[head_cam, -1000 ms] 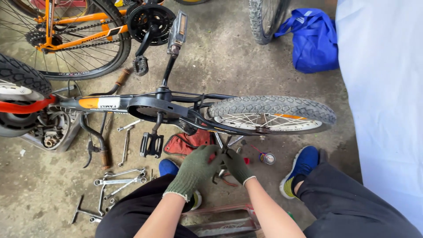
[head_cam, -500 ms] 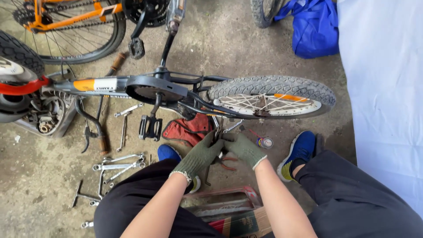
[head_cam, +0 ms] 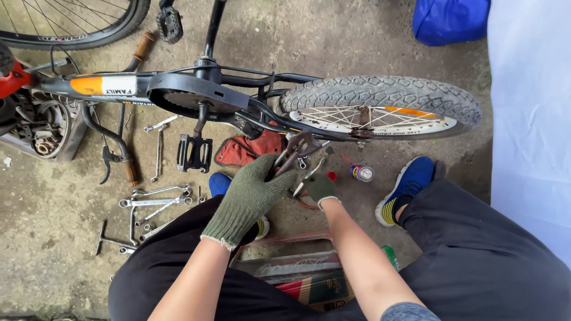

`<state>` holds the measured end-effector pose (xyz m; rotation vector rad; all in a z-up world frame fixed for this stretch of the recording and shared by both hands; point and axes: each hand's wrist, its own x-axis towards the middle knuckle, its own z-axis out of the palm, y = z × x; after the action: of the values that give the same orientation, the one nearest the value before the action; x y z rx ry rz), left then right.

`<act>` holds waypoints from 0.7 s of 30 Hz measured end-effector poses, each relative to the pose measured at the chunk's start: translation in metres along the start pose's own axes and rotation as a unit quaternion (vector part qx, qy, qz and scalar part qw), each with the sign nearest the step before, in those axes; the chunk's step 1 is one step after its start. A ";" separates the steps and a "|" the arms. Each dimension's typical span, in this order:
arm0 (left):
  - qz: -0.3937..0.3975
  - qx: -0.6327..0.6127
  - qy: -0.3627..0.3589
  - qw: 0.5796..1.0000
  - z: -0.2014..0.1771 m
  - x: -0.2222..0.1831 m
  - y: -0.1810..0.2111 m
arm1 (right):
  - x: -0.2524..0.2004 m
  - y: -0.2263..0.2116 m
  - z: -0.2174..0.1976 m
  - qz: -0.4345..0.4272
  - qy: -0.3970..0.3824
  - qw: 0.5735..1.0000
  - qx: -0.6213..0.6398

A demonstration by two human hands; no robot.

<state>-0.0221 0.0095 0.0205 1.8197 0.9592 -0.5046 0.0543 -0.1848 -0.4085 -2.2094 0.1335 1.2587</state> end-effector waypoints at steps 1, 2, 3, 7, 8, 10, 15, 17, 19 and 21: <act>0.001 -0.021 0.001 1.000 -0.006 -0.004 0.006 | -0.003 -0.004 0.007 0.099 0.024 0.972 0.214; -0.002 -0.021 0.000 1.000 -0.006 -0.004 0.006 | 0.025 0.020 0.022 0.102 0.023 0.971 0.214; 0.001 -0.035 0.015 0.999 -0.008 -0.004 0.006 | 0.053 0.040 0.039 0.061 0.055 0.997 -0.005; 0.015 -0.083 0.029 0.996 -0.016 -0.005 0.012 | 0.059 0.046 0.061 0.017 0.069 0.972 -0.223; 0.012 -0.081 0.031 0.996 -0.017 -0.006 0.013 | 0.056 0.041 0.065 0.015 0.062 0.973 -0.223; -0.028 -0.121 0.033 0.992 -0.018 -0.009 0.017 | 0.050 0.029 0.074 0.012 0.048 0.974 -0.223; 0.044 -0.177 0.046 0.982 -0.014 -0.006 0.010 | 0.043 -0.005 0.087 -0.004 0.021 0.974 -0.225; 0.075 -0.179 0.057 0.979 -0.013 -0.004 0.009 | 0.040 -0.009 0.086 -0.006 0.013 0.974 -0.228; 0.107 -0.158 0.052 0.980 -0.010 -0.002 0.006 | 0.036 -0.004 0.082 -0.005 0.008 0.973 -0.232; 0.107 -0.158 0.053 0.980 -0.010 -0.004 0.011 | 0.033 0.000 0.076 -0.004 0.006 0.973 -0.232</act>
<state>-0.0164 0.0144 0.0339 1.6470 0.8466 -0.1146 0.0147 -0.1382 -0.4644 -2.6050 -0.1853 1.3790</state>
